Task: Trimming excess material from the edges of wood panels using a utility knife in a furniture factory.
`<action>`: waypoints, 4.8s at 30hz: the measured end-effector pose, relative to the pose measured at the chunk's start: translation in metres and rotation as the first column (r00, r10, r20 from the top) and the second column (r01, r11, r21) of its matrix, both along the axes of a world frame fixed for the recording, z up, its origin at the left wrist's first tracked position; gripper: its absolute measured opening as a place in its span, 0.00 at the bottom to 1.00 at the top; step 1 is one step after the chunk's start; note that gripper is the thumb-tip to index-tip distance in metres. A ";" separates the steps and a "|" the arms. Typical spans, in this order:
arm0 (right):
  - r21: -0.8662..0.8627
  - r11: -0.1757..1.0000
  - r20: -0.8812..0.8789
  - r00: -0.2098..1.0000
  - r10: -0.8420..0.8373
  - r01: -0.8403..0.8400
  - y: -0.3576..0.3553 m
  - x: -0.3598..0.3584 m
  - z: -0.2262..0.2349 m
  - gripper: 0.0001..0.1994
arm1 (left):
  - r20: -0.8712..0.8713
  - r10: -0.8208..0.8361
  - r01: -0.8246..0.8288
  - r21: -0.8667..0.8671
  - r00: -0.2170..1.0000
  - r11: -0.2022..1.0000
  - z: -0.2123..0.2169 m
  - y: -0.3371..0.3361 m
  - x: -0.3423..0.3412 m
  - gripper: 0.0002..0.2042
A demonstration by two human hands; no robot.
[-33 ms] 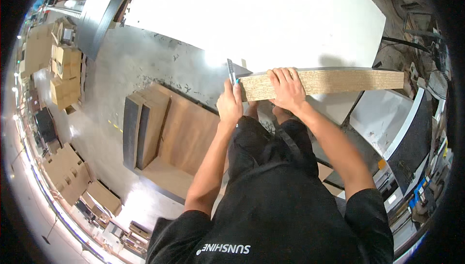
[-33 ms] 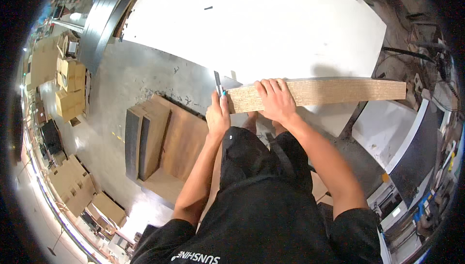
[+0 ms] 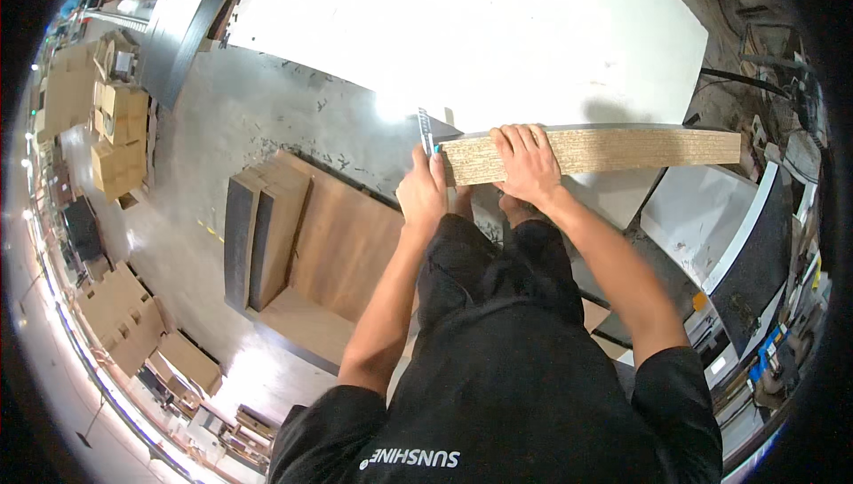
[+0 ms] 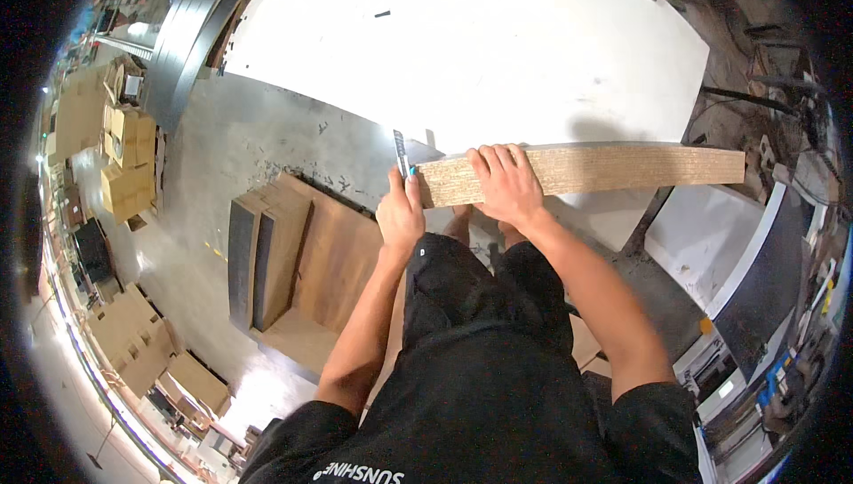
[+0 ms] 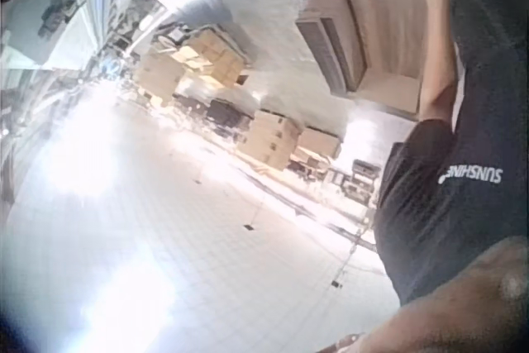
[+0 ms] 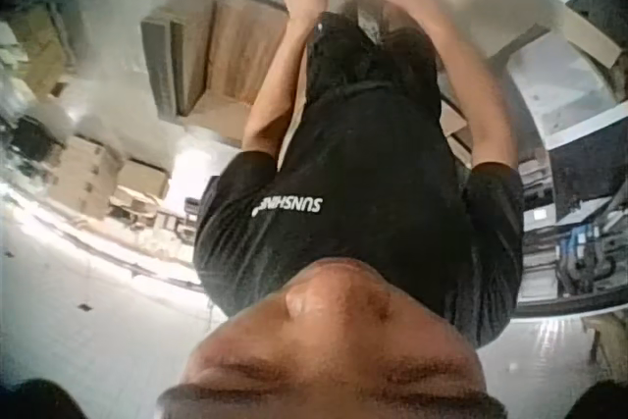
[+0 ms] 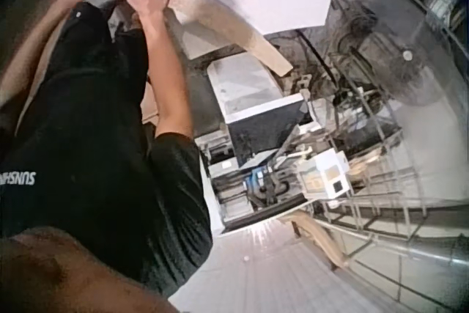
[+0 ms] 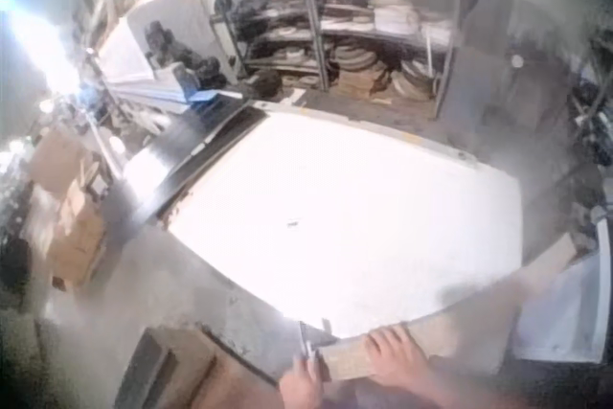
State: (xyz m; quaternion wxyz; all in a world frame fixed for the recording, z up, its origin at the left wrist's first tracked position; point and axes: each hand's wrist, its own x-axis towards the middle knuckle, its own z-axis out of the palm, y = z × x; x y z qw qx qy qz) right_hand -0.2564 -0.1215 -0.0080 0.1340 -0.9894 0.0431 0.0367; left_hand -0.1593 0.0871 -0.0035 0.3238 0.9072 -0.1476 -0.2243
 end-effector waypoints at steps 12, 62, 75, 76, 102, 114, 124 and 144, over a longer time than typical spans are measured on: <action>-0.021 1.000 -0.050 0.999 0.013 -0.014 0.000 0.000 0.005 0.45 | 0.023 -0.072 0.073 -0.052 0.997 0.996 0.014 0.061 -0.032 0.25; 0.038 0.999 0.001 1.000 0.001 -0.001 0.005 0.003 -0.008 0.48 | 0.233 -0.408 0.345 0.269 0.883 0.899 0.004 0.081 0.007 0.26; -0.011 1.000 -0.019 1.000 0.016 -0.017 0.008 0.005 -0.007 0.50 | 0.290 -0.186 0.095 0.300 0.939 0.949 0.008 0.044 0.114 0.22; -0.014 1.000 -0.018 1.000 0.014 -0.014 0.006 0.004 -0.009 0.50 | 0.284 -0.243 0.169 0.262 0.928 0.950 0.009 0.044 0.105 0.22; 0.023 0.999 0.089 0.995 -0.046 0.044 0.010 0.004 -0.011 0.47 | 0.222 -0.410 0.367 0.212 0.884 0.906 -0.002 0.081 0.006 0.26; 0.010 1.000 0.045 0.999 -0.020 0.019 0.008 0.006 -0.007 0.48 | 0.237 -0.331 0.249 0.315 0.914 0.916 -0.008 0.063 0.061 0.24; 0.023 0.999 0.044 0.998 -0.034 0.033 0.008 0.003 -0.010 0.48 | 0.276 -0.443 0.390 0.227 0.853 0.892 -0.005 0.074 0.031 0.25; 0.004 0.999 0.054 0.998 -0.039 0.039 0.010 0.004 -0.007 0.49 | 0.276 -0.413 0.471 -0.197 0.868 0.860 -0.034 0.055 0.094 0.25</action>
